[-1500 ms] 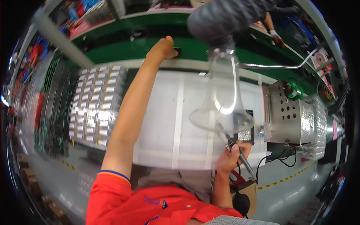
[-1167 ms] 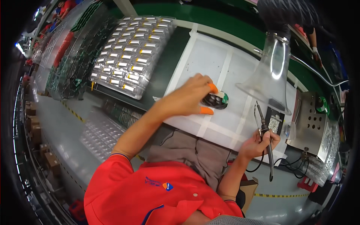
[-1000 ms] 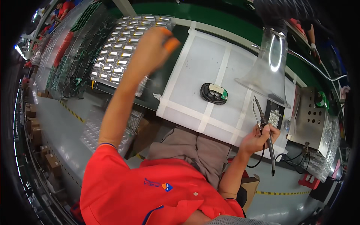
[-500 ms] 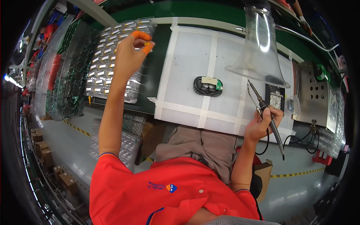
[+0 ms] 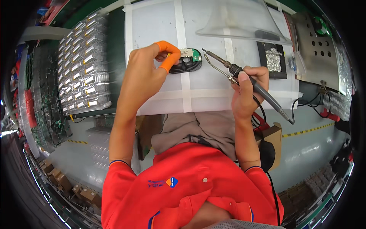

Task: Soldering small electronic components onto a printed circuit board at a factory workstation.

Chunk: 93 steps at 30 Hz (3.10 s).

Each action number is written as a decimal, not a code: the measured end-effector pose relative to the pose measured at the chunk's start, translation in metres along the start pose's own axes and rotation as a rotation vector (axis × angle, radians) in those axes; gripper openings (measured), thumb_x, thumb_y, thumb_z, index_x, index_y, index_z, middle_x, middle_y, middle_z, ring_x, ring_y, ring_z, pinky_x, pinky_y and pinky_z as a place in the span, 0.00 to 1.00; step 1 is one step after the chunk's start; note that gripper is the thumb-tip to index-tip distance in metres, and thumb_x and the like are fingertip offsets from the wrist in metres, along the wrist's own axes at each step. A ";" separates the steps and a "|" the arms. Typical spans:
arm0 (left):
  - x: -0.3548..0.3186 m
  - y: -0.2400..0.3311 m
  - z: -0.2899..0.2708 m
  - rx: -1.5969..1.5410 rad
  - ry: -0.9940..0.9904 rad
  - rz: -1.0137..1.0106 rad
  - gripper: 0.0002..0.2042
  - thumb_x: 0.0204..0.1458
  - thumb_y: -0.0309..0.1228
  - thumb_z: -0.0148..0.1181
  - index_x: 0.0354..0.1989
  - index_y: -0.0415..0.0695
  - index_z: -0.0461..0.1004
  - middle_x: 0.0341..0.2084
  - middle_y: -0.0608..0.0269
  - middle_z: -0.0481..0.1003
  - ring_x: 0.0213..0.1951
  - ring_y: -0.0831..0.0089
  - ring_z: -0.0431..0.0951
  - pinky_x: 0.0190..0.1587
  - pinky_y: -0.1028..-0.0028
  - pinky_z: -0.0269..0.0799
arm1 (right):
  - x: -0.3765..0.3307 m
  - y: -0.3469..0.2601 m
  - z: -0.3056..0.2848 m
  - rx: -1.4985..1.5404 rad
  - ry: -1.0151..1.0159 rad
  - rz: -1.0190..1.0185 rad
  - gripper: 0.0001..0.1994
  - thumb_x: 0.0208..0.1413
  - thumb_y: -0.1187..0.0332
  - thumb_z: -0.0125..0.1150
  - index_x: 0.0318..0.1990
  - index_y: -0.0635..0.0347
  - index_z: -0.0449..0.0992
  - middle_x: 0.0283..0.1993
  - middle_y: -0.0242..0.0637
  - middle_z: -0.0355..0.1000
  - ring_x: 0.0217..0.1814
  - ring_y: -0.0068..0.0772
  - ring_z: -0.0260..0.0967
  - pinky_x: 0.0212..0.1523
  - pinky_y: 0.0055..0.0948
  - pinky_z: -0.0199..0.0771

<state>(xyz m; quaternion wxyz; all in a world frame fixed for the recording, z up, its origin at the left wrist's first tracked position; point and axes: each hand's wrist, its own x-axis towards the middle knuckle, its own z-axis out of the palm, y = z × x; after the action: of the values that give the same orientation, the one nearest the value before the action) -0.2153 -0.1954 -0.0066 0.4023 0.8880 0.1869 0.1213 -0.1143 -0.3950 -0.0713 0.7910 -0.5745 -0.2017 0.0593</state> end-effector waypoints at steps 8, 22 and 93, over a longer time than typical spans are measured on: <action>0.021 -0.005 0.014 0.230 -0.003 0.259 0.03 0.50 0.20 0.62 0.31 0.34 0.76 0.32 0.58 0.73 0.29 0.61 0.71 0.31 0.67 0.66 | 0.001 0.003 -0.003 0.089 -0.071 -0.015 0.08 0.55 0.79 0.59 0.36 0.64 0.64 0.24 0.28 0.63 0.23 0.11 0.55 0.24 0.15 0.54; 0.025 -0.012 0.015 0.182 -0.095 0.173 0.03 0.48 0.20 0.59 0.28 0.32 0.76 0.27 0.51 0.72 0.32 0.53 0.72 0.36 0.60 0.66 | 0.003 0.000 0.004 -0.047 -0.166 0.037 0.09 0.55 0.79 0.61 0.37 0.64 0.65 0.28 0.32 0.68 0.26 0.13 0.60 0.27 0.16 0.60; 0.511 -0.254 -0.075 0.761 0.043 -0.198 0.25 0.47 0.45 0.64 0.50 0.41 0.75 0.51 0.44 0.74 0.56 0.50 0.73 0.55 0.59 0.70 | 0.014 -0.012 -0.031 -0.111 0.278 0.149 0.14 0.53 0.64 0.60 0.36 0.57 0.60 0.32 0.30 0.61 0.34 0.19 0.58 0.37 0.21 0.61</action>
<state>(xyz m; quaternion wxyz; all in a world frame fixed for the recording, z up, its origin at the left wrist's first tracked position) 0.1577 0.2284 -0.1181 0.0499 0.9486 0.3117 0.0223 -0.0909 -0.4217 -0.0641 0.7718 -0.6334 -0.0500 0.0267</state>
